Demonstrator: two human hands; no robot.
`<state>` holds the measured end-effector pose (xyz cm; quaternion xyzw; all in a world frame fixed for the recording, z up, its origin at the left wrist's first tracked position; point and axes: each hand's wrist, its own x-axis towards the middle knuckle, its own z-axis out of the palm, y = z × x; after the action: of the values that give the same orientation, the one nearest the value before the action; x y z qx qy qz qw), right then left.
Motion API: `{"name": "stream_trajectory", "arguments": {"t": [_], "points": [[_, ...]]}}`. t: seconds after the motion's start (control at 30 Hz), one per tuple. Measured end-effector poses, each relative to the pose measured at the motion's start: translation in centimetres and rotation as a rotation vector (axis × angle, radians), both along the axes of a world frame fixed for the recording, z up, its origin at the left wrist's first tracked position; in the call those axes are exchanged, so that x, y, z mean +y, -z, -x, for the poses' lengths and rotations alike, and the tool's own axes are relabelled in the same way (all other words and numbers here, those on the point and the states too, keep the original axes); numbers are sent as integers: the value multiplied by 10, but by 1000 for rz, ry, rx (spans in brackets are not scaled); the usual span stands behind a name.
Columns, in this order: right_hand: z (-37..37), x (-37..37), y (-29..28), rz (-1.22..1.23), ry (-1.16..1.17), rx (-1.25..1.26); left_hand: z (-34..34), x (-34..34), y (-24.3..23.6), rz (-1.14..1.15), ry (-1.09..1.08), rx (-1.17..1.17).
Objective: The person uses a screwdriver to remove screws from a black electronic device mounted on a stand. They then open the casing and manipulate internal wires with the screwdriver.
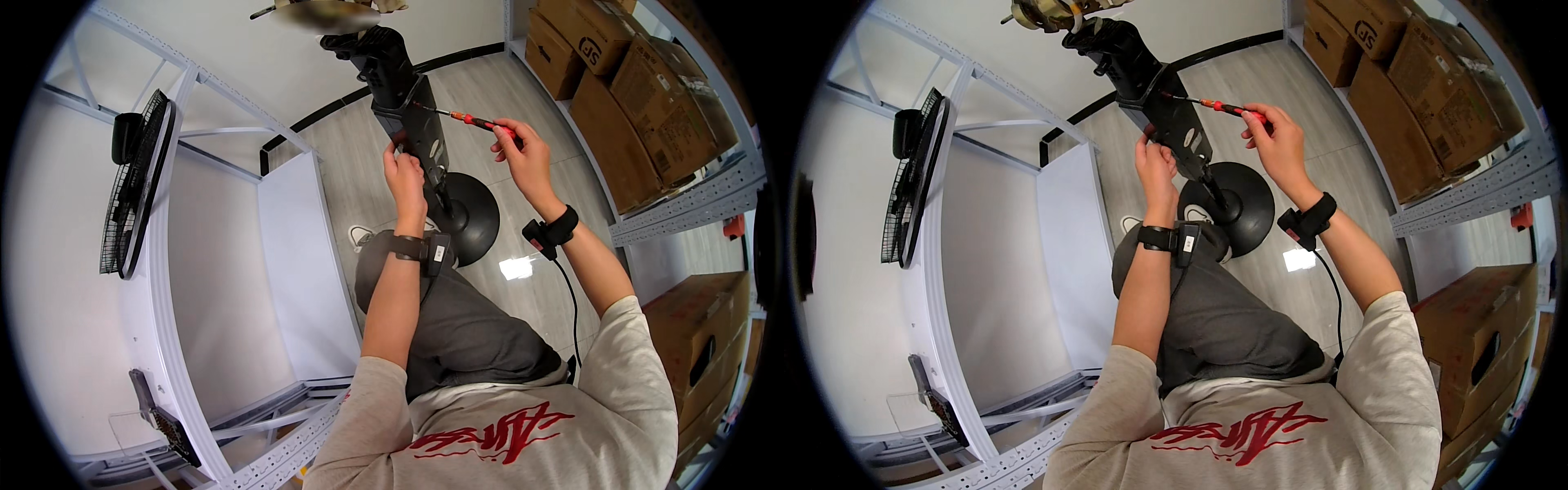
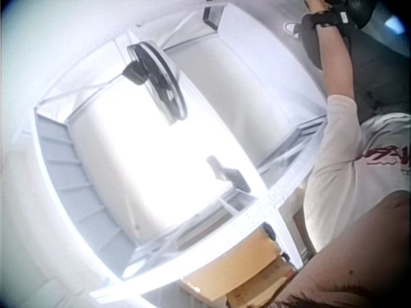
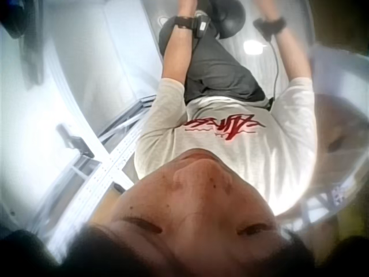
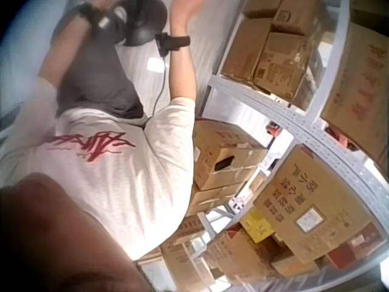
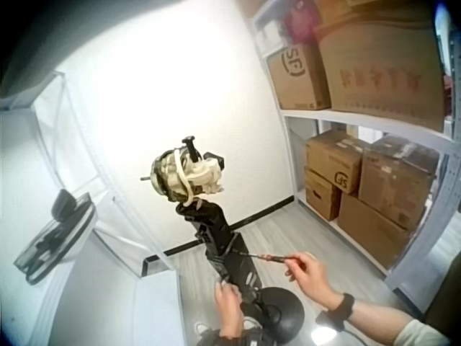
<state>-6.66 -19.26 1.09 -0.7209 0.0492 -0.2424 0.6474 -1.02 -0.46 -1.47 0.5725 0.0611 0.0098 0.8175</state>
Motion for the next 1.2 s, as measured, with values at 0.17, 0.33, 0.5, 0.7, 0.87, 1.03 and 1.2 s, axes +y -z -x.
{"name": "stream_trajectory", "arguments": {"t": [0.17, 0.33, 0.5, 0.7, 0.87, 1.03, 1.2], "points": [[-1, 1, 1, 12, 15, 22, 1, 0, -1, -3, 5, -4], [-2, 1, -4, 4, 12, 69, 0, 0, 3, -8, 0, -9], [-7, -5, -2, 16, -80, 163, 0, 2, 2, -13, -13, 5], [-21, -11, 28, -50, -33, -67, 0, -2, -1, -4, 15, -16], [-17, -3, 18, -285, -41, 62, 2, 0, 0, 7, 15, -12], [-8, -12, 1, 62, -76, 425, 1, 2, 2, -9, 8, -18], [-13, -24, 15, 185, -71, 198, 1, -1, -1, -2, 23, -12]]}}
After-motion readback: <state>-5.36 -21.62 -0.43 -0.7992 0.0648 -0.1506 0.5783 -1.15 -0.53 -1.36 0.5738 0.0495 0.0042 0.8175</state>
